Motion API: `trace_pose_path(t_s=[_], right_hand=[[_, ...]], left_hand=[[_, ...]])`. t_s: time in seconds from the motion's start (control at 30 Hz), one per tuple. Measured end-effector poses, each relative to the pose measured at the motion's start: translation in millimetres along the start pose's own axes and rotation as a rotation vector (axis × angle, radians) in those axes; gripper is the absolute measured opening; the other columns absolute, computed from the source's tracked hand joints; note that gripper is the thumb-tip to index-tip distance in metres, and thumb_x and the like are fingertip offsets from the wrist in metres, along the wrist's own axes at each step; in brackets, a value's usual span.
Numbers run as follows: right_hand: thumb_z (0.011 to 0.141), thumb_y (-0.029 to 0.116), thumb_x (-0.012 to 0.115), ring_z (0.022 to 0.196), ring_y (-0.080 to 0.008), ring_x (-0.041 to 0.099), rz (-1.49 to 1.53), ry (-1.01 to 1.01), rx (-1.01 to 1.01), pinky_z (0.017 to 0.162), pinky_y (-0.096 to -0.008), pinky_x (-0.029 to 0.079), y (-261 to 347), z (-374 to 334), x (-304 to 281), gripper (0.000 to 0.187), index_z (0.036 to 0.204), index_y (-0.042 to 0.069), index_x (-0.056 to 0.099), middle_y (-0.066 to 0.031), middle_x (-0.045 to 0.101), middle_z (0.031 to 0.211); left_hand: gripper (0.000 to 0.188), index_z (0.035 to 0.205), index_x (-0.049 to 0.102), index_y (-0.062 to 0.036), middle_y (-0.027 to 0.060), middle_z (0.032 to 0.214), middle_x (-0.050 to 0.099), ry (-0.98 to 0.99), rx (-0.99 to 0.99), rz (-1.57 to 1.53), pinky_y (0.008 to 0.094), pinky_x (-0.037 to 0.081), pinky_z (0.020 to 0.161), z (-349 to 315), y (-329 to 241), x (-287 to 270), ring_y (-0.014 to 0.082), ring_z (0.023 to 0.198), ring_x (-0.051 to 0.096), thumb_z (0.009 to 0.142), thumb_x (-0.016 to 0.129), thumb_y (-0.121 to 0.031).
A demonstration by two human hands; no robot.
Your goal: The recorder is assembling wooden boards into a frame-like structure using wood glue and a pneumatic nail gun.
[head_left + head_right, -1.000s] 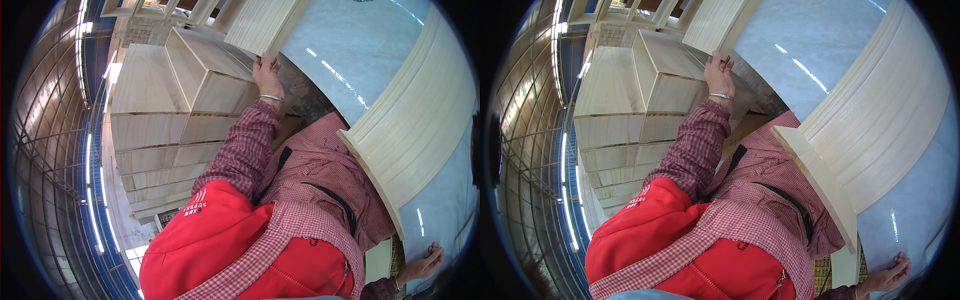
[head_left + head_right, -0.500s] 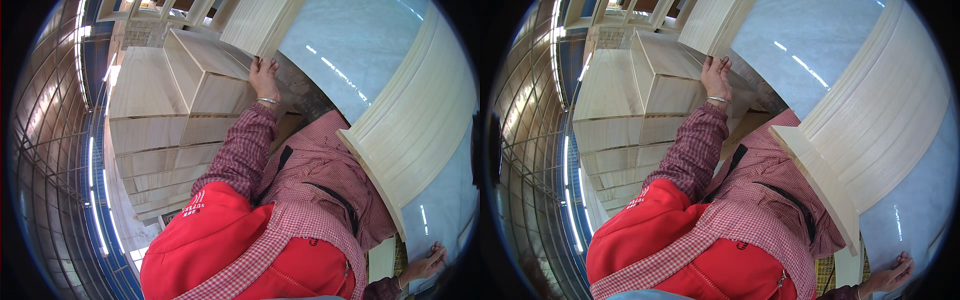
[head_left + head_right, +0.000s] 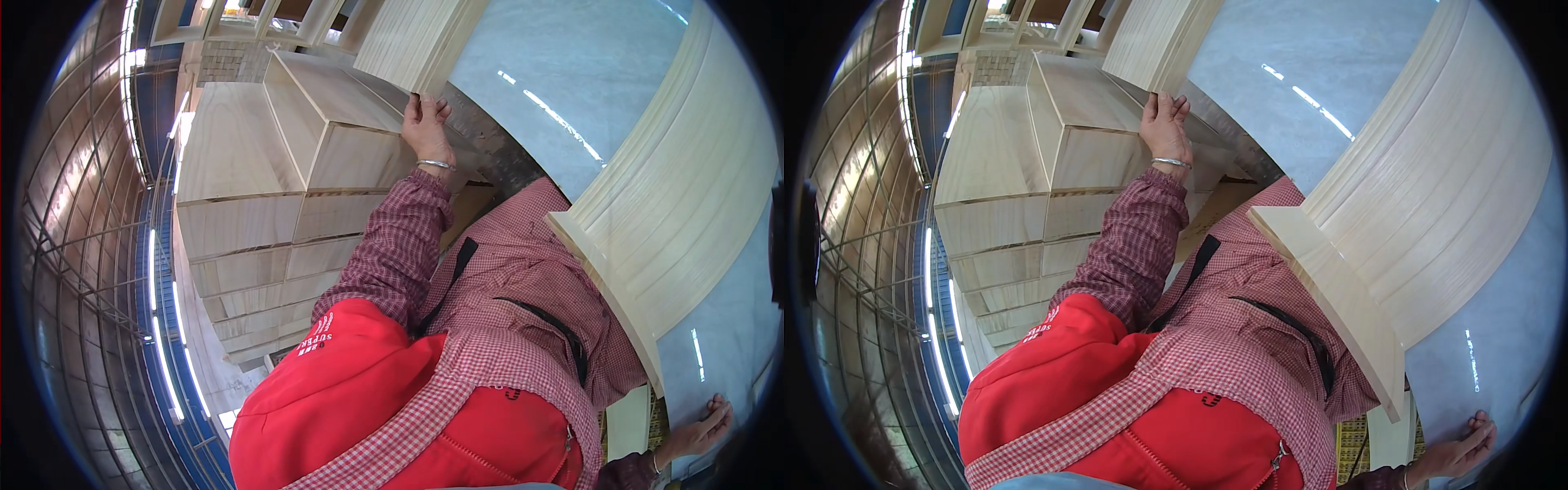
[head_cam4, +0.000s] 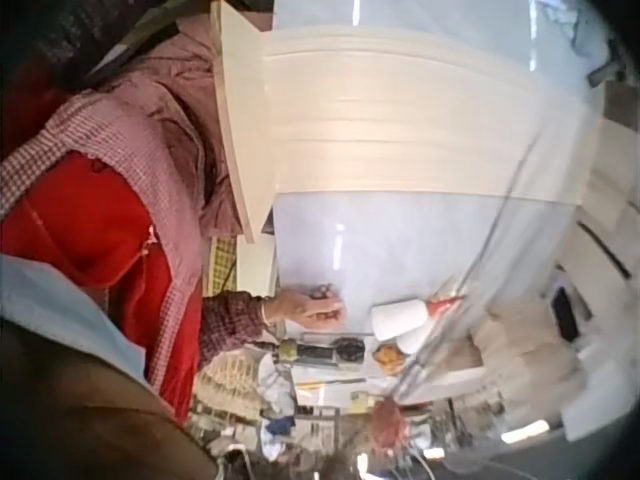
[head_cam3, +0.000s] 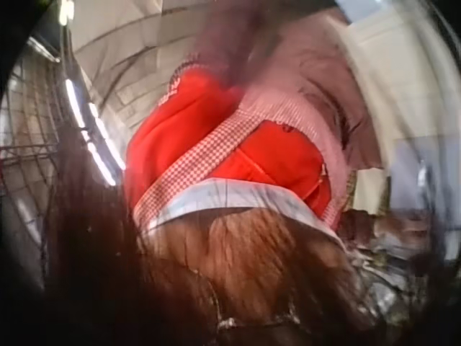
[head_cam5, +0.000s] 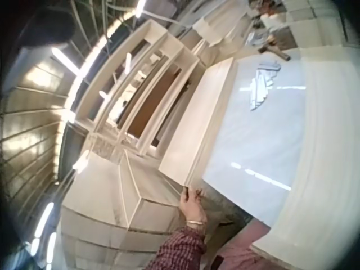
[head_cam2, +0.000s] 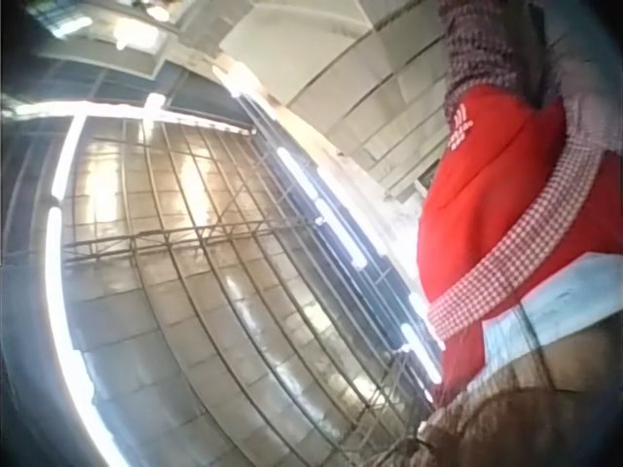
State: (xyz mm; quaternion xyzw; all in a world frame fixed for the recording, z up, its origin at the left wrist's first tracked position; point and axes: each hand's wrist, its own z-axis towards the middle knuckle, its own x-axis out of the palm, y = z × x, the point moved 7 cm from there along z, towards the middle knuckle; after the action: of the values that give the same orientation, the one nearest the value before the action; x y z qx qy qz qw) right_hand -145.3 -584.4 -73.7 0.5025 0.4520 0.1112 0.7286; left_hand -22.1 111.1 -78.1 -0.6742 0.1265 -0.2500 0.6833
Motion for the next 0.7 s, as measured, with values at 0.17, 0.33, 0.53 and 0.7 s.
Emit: trace_pose_path(t_s=[0.17,0.33,0.53,0.7], right_hand=[[0.099,0.020,0.051,0.085,-0.0128,0.061,0.034,0.012,0.020,0.082,-0.0222,0.047,-5.8,2.1,0.2,0.025,0.108,-0.001,0.061,-0.0077,0.067,0.096],[0.097,0.016,0.052,0.082,-0.0121,0.059,0.050,-0.024,0.054,0.079,-0.0223,0.046,-8.8,-1.3,-4.4,0.020,0.104,0.001,0.062,-0.0064,0.066,0.093],[0.097,0.017,0.046,0.072,-0.0109,0.050,0.219,0.037,0.067,0.072,-0.0233,0.041,-9.3,-2.8,16.0,0.017,0.089,0.008,0.057,-0.0015,0.059,0.081],[0.097,0.013,0.049,0.061,-0.0106,0.049,0.360,0.029,0.090,0.058,-0.0238,0.045,13.5,1.3,16.2,0.009,0.091,0.007,0.052,-0.0014,0.054,0.072]], left_hand=[[0.038,0.124,0.052,0.0063,0.0091,0.094,0.062,-0.004,-0.014,0.011,0.0229,0.054,0.067,1.9,1.7,-2.6,0.0132,0.075,0.061,0.092,0.060,-0.013],[0.030,0.115,0.053,0.0049,0.0078,0.090,0.059,-0.005,-0.055,0.015,0.0246,0.054,0.069,6.2,8.3,-4.0,0.0161,0.077,0.062,0.093,0.060,-0.014],[0.039,0.127,0.052,0.0026,0.0110,0.114,0.059,0.246,-0.136,0.270,0.0282,0.052,0.078,-42.7,-0.6,0.7,0.0184,0.092,0.061,0.090,0.058,-0.009],[0.054,0.132,0.050,-0.0017,0.0144,0.130,0.048,0.990,0.353,0.640,0.0333,0.046,0.090,-141.9,-31.3,50.0,0.0253,0.106,0.054,0.079,0.062,-0.004]])
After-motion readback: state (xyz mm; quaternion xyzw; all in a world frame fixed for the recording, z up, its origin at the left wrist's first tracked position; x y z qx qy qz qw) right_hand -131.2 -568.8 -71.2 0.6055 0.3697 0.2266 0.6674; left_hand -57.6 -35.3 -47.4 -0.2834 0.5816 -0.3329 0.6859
